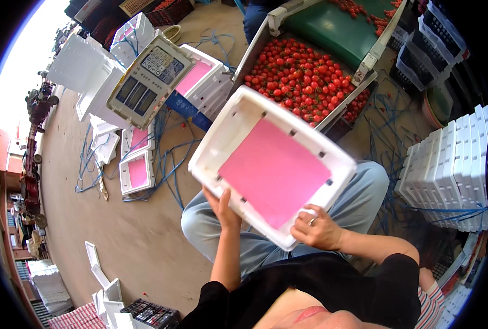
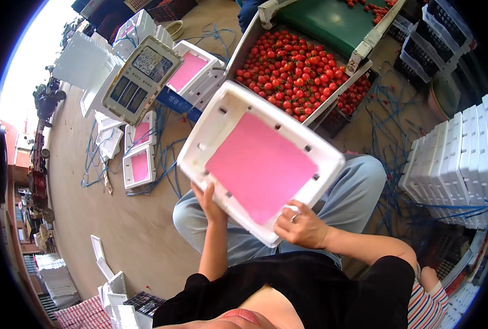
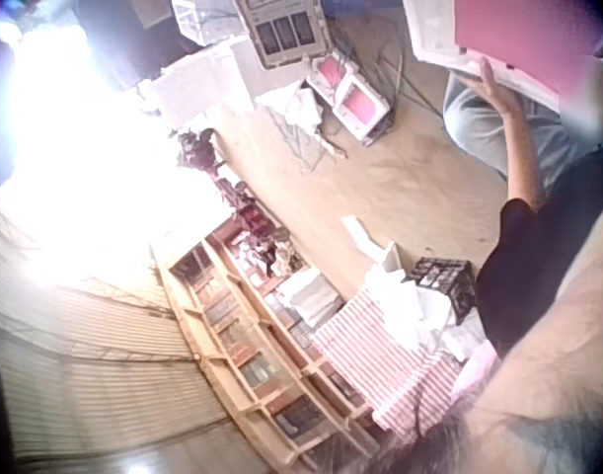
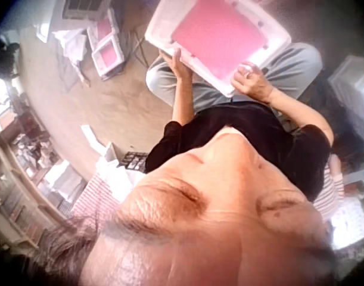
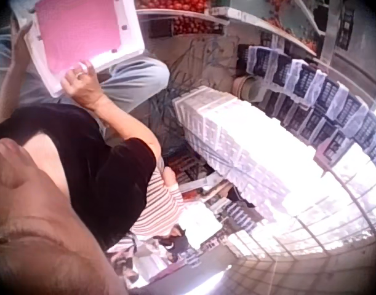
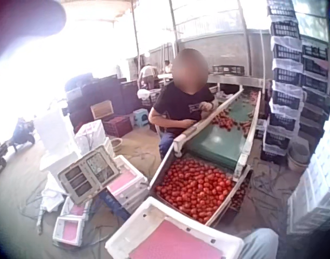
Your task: The person sorts cherry tomatoes by hand from a large bin into white foam boxes, placing a pink paper sheet and a foam lid on each box before setting it aside.
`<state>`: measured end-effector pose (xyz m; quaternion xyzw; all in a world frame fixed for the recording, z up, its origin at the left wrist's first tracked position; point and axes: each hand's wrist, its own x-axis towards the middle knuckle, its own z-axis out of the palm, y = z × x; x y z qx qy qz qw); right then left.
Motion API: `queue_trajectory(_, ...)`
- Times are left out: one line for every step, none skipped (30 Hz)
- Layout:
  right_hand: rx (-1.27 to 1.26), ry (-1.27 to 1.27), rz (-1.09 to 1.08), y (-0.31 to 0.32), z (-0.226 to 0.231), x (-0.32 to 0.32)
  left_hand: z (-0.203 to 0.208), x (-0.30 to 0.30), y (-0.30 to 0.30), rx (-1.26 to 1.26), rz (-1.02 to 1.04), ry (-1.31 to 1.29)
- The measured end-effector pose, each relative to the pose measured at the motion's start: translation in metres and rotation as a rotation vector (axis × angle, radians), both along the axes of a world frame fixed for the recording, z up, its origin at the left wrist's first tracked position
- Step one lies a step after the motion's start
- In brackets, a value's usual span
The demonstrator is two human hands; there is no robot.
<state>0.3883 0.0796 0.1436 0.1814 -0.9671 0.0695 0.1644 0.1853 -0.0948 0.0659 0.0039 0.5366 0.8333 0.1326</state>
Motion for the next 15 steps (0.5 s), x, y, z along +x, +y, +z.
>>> queue_trajectory(-0.052,0.016,0.056,-0.01,-0.015,-0.004,-0.005,0.01,-0.022,-0.029,0.105,-0.045)
queue_trajectory(-0.131,-0.002,0.121,-0.021,-0.033,-0.01,-0.02,0.015,-0.047,-0.054,0.177,-0.093)
queue_trajectory(-0.203,-0.027,0.183,-0.03,-0.05,-0.014,-0.039,0.018,-0.067,-0.074,0.248,-0.146)
queue_trajectory(-0.298,-0.173,0.233,-0.035,-0.063,-0.017,-0.052,0.019,-0.078,-0.096,0.275,-0.193)
queue_trajectory(-0.322,-0.241,0.252,-0.038,-0.08,-0.017,-0.063,0.019,-0.077,-0.168,0.278,-0.232)
queue_trajectory(-0.346,-0.305,0.27,-0.039,-0.101,-0.017,-0.073,0.015,-0.072,-0.242,0.281,-0.267)
queue_trajectory(-0.365,-0.365,0.286,-0.039,-0.12,-0.02,-0.083,0.008,-0.065,-0.31,0.28,-0.298)
queue_trajectory(-0.352,-0.415,0.28,-0.037,-0.134,-0.027,-0.095,-0.004,-0.055,-0.275,0.267,-0.289)
queue_trajectory(-0.364,-0.416,0.245,-0.032,-0.146,-0.036,-0.106,-0.02,-0.047,-0.268,0.216,-0.278)
queue_trajectory(-0.378,-0.416,0.227,-0.029,-0.153,-0.048,-0.122,-0.042,-0.045,-0.262,0.185,-0.235)
queue_trajectory(-0.385,-0.421,0.194,-0.026,-0.16,-0.056,-0.126,-0.061,-0.032,-0.43,0.173,-0.208)
queue_trajectory(-0.326,-0.331,0.175,-0.026,-0.166,-0.065,-0.126,-0.081,-0.021,-0.841,0.162,-0.031)
queue_trajectory(-0.296,-0.323,0.14,-0.021,-0.171,-0.072,-0.115,-0.1,0.0,-0.935,0.181,0.233)
queue_trajectory(-0.269,-0.331,0.099,-0.013,-0.177,-0.076,-0.097,-0.115,0.028,-1.018,0.187,0.489)
queue_trajectory(-0.24,-0.332,0.066,-0.004,-0.18,-0.082,-0.072,-0.134,0.055,-1.066,0.138,0.636)
